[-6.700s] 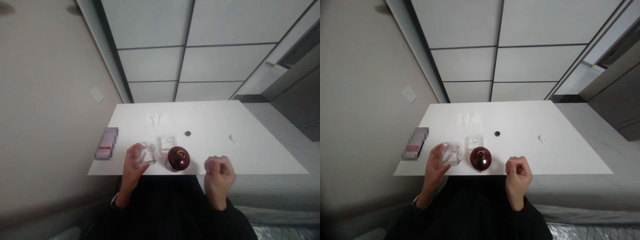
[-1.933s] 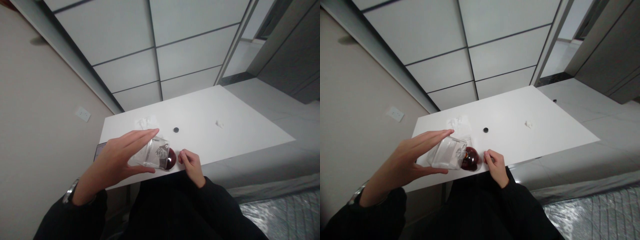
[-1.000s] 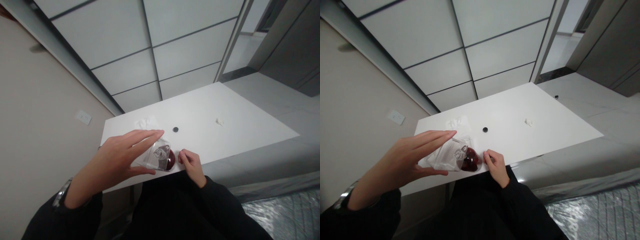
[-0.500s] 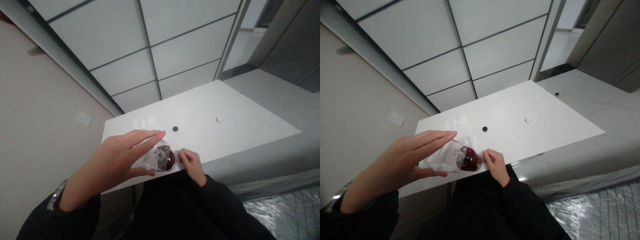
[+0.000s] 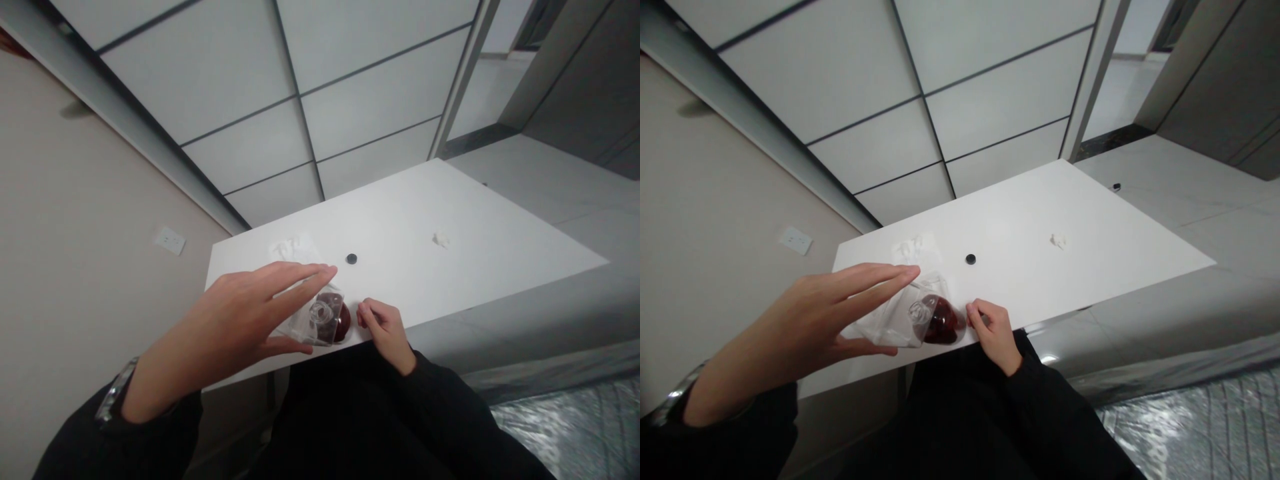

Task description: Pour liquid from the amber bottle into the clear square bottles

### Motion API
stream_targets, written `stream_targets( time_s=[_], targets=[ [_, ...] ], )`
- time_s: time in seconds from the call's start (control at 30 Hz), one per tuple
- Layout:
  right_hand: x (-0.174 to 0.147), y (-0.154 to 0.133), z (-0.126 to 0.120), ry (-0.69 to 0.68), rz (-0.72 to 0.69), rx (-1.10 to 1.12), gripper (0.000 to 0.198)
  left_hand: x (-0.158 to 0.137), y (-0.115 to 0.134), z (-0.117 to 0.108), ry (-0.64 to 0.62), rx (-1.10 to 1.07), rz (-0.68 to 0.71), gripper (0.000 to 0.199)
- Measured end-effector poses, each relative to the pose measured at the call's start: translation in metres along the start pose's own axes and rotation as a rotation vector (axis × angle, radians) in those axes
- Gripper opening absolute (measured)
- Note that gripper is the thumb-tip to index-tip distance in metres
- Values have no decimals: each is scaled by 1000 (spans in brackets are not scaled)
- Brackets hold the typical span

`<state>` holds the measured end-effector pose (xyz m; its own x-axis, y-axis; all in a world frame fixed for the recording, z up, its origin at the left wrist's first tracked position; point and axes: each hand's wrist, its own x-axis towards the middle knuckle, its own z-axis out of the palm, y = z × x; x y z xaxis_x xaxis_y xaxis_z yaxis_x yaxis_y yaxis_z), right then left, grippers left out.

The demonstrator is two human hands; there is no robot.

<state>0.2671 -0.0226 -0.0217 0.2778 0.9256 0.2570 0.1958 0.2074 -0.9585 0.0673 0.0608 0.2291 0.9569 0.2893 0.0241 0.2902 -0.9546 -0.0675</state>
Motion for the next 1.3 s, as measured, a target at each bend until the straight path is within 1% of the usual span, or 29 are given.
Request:
stream_targets(
  time_s=[0.6,0.73,0.87,0.97,1.03,1.13,1.2,1.3],
  targets=[
    [1,-2,-1,-5,9,6,59,5,2,-1,-21,-10,18,78],
    [1,-4,-2,-10,14,2,60,6,1,-1,-21,-35,10,74],
    [1,-4,-2,-16,23,-1,61,5,2,0,-22,-40,7,74],
    [1,-4,-2,-19,30,2,61,4,-1,1,-27,-56,-22,75],
    [1,-3,-2,-19,32,5,60,2,-5,3,-30,-90,-42,75],
    [1,-3,-2,-19,31,10,58,-3,-15,7,-19,-199,-84,78],
    [1,-3,-2,-18,27,12,58,-8,-21,12,9,-274,-131,80],
    [1,-3,-2,-15,25,11,58,-15,-26,22,86,-357,-178,80]
  ],
)
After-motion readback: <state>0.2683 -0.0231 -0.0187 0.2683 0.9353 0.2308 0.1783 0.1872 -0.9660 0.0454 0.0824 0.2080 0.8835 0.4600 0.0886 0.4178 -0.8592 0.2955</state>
